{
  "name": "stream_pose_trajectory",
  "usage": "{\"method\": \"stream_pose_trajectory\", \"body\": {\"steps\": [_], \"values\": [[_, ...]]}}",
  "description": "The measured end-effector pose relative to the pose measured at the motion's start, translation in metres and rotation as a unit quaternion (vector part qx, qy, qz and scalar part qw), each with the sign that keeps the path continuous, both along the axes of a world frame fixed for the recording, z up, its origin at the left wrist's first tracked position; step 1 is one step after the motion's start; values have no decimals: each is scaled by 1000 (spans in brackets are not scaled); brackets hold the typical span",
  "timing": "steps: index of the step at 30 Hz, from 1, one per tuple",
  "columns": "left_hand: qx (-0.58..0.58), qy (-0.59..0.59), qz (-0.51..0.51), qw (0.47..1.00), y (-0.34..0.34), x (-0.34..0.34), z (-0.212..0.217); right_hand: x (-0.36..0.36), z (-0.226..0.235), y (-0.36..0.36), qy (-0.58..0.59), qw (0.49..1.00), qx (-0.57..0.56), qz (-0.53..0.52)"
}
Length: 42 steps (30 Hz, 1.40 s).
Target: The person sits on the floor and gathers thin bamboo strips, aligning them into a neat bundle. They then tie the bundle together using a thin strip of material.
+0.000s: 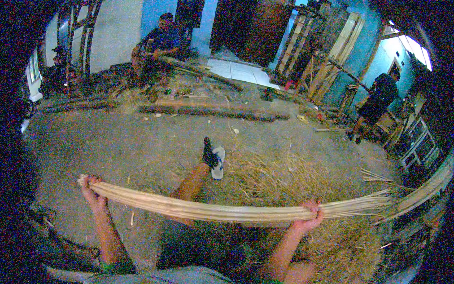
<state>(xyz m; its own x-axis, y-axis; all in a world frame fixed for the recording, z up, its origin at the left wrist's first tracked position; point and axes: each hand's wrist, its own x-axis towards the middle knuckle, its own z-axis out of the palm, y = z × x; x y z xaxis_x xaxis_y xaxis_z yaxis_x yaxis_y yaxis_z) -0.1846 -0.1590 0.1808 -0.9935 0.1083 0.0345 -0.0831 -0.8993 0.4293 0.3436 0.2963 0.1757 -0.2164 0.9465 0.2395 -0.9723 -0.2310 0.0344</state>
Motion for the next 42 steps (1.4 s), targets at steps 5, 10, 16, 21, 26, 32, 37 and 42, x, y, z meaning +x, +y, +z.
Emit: {"method": "stream_pose_trajectory", "body": {"steps": [5,10,16,21,26,32,37,42], "values": [[2,7,-11,1000,5,5,11,0,8,-3,-43,991,39,-120],[142,154,-40,977,1,6,16,-1,-3,4,-66,993,4,-94],[76,48,-33,995,-4,12,22,-5,-19,11,-102,993,-27,-56],[9,12,41,999,1,11,23,-18,-17,10,-114,990,49,-74],[111,140,-25,984,-28,-3,-2,-27,-17,-3,-196,962,-90,-167],[-149,-19,49,987,-37,-39,-78,-26,-7,-3,-136,986,-14,-99],[-596,124,410,680,-26,-17,-25,-35,-23,-10,-171,975,-37,-135],[-701,533,66,470,53,100,55,-40,-8,-19,-146,984,-6,-98]]}}
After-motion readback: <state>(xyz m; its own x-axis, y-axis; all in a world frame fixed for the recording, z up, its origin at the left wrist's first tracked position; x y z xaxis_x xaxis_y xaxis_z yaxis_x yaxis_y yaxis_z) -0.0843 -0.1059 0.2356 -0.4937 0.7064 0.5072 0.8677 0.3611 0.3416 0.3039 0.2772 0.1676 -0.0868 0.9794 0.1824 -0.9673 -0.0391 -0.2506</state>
